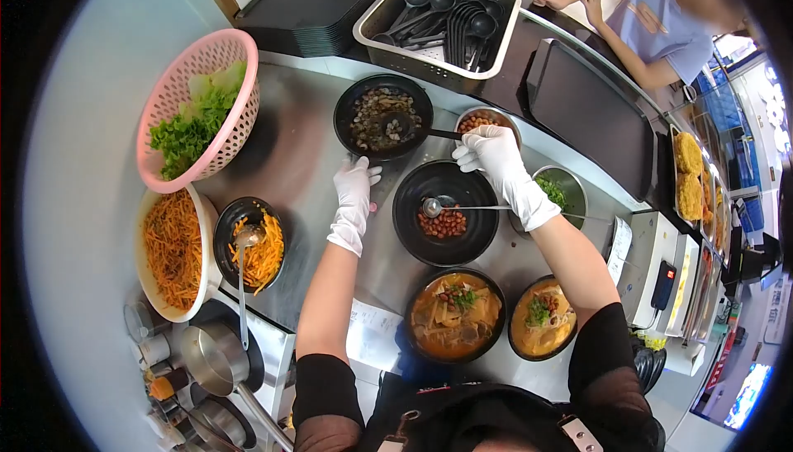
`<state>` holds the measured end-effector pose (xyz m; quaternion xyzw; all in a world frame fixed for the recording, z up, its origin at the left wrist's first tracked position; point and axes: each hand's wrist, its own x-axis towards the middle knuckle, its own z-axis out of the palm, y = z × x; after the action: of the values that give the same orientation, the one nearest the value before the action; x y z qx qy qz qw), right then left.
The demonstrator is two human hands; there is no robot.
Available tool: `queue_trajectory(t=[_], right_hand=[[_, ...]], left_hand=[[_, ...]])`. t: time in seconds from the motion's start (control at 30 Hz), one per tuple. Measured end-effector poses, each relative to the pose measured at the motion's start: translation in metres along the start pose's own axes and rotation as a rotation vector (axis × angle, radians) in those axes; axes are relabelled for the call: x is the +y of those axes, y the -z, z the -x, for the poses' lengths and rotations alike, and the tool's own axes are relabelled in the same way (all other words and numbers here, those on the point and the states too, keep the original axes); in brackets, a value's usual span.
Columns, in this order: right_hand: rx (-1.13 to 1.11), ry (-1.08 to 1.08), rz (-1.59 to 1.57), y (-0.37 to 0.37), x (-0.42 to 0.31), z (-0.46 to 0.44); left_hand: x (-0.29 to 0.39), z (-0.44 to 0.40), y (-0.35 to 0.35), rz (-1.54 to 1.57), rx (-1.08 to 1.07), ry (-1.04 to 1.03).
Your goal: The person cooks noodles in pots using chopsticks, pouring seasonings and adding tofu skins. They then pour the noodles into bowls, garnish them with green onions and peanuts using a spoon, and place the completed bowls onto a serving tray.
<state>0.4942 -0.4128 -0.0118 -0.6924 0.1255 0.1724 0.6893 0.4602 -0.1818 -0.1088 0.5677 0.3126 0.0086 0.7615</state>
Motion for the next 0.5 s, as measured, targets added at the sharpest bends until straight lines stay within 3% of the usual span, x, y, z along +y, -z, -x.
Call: queue_trajectory(t=[0.07,0.2,0.37,0.5], right_hand=[[-0.007,0.063,0.063,0.001,0.003,0.003],[-0.012,0.125,0.170,0.001,0.007,0.005],[-0.008,0.049,0.043,0.000,0.005,0.007],[-0.010,0.026,-0.092,0.007,0.002,0.020]], left_hand=[[0.008,0.017,0.002,-0.091,0.104,0.118],[0.003,0.040,0.010,-0.096,0.116,0.087],[-0.009,0.067,0.026,0.111,0.076,-0.117],[-0.002,0.117,0.043,0.083,0.110,-0.161]])
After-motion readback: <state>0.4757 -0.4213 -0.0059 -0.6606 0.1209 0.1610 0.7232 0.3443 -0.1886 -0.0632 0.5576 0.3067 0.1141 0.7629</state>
